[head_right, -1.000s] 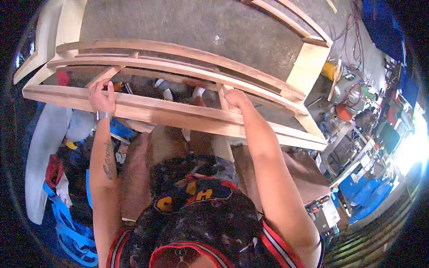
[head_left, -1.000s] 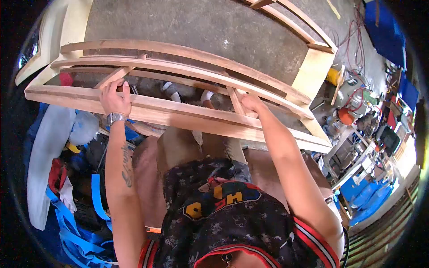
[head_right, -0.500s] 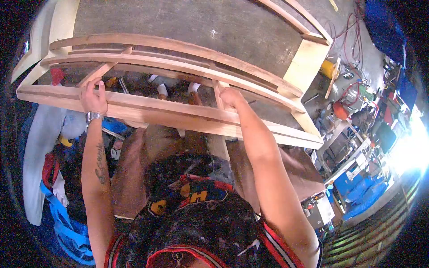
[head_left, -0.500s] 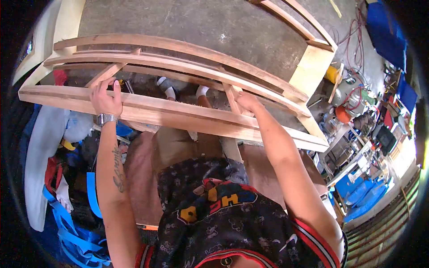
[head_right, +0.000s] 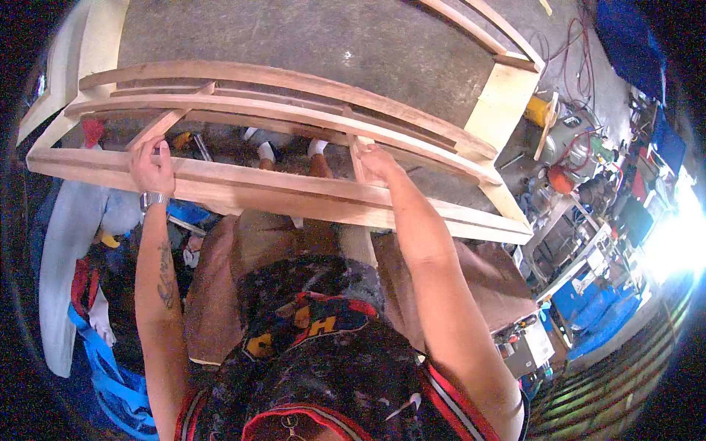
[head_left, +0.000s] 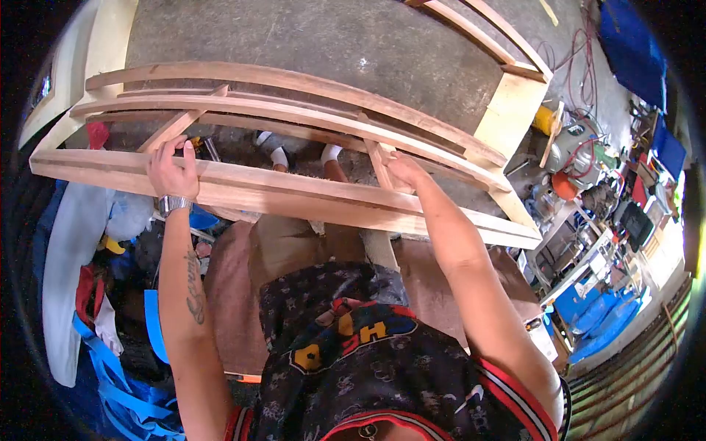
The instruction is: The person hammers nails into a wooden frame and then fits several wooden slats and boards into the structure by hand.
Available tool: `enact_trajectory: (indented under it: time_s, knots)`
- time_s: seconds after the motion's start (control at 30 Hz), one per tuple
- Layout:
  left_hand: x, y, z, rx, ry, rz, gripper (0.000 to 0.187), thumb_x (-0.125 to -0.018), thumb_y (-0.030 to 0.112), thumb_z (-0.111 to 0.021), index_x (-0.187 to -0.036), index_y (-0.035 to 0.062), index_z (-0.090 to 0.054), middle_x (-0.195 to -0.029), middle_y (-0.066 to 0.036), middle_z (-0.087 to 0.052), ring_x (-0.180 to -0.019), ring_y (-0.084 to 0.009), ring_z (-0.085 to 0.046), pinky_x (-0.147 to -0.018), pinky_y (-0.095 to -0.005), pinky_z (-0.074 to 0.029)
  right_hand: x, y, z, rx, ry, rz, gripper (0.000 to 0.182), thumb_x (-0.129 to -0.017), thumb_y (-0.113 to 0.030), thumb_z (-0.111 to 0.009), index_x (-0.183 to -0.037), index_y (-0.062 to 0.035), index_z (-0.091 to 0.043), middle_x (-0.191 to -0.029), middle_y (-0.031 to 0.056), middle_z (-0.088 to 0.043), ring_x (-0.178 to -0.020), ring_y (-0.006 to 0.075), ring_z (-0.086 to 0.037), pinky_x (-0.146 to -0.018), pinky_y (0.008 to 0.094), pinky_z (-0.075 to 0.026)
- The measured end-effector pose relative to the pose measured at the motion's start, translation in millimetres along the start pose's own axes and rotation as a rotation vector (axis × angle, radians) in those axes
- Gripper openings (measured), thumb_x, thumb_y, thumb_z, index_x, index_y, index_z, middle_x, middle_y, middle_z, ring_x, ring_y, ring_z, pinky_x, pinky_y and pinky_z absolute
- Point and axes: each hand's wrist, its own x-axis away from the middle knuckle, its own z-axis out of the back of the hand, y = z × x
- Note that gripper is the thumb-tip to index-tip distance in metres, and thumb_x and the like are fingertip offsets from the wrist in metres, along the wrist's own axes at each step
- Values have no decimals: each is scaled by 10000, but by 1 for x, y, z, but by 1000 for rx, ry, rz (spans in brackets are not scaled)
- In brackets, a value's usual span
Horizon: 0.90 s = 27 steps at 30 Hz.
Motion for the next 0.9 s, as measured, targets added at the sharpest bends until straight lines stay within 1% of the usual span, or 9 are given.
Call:
enact_trajectory:
  time_s: [0.17,0.27,0.37,0.47,0.57,0.67,0.77,0.83,0.9]
  knots:
    - [1,0,-2,20,-30,53,189,-834,271,-571,-936,129,-642,-868,-37,-639,-850,-253,-582,-784,-389,-403,-7,1,1,30,-18,60,671,-841,-351,-553,-1368,4,-337,-1380,196,-392,-1266,281,-394,-1036,321,-298]
    - [1,-1,-4,12,2,30,197,-840,275,-566,-945,128,-644,-870,-37,-640,-859,-250,-583,-789,-392,-404,12,-21,13,252,-88,143,616,-830,-397,-494,-1295,4,-438,-1389,200,-367,-1265,323,-387,-1048,343,-306]
    - [1,2,-2,28,-13,41,207,-848,282,-559,-945,122,-646,-875,-40,-641,-868,-251,-584,-795,-397,-402,-1,-9,3,256,39,105,605,-819,-405,-495,-1256,13,-478,-1391,184,-368,-1254,322,-397,-1042,339,-315]
    - [1,1,-3,41,-6,23,212,-851,288,-556,-940,120,-648,-881,-44,-642,-872,-251,-585,-800,-395,-400,-1,-5,2,190,66,92,618,-815,-413,-511,-1259,15,-474,-1373,190,-392,-1241,317,-414,-1026,330,-333]
    - [0,3,-2,0,-3,11,212,-850,286,-558,-938,116,-649,-882,-45,-642,-859,-245,-583,-803,-386,-401,13,-14,12,262,-27,121,640,-815,-418,-522,-1281,16,-450,-1349,194,-422,-1217,327,-440,-1009,338,-352]
    - [2,0,-4,-8,-21,49,214,-850,286,-559,-942,115,-650,-881,-41,-641,-838,-237,-578,-807,-379,-400,-1,-4,6,184,-2,69,633,-818,-422,-525,-1289,-6,-450,-1350,183,-426,-1191,330,-466,-996,341,-366]
    - [3,0,-5,1,-5,33,216,-851,290,-559,-942,116,-650,-873,-43,-638,-816,-231,-574,-796,-380,-403,-2,1,7,31,-25,32,670,-844,-389,-547,-1360,-8,-355,-1410,190,-348,-1243,312,-416,-1019,333,-334]
    - [3,-3,-7,43,-7,50,216,-851,291,-559,-944,118,-650,-866,-47,-635,-812,-230,-575,-784,-382,-405,-39,30,3,382,-137,285,657,-867,-409,-517,-1375,-31,-339,-1406,186,-355,-1250,302,-409,-1019,338,-334]
    - [3,-3,-8,58,-4,40,216,-852,292,-559,-945,119,-650,-860,-50,-632,-808,-229,-576,-773,-384,-406,-49,45,4,385,-161,368,661,-875,-430,-504,-1387,-53,-324,-1403,181,-361,-1258,298,-402,-1022,341,-330]
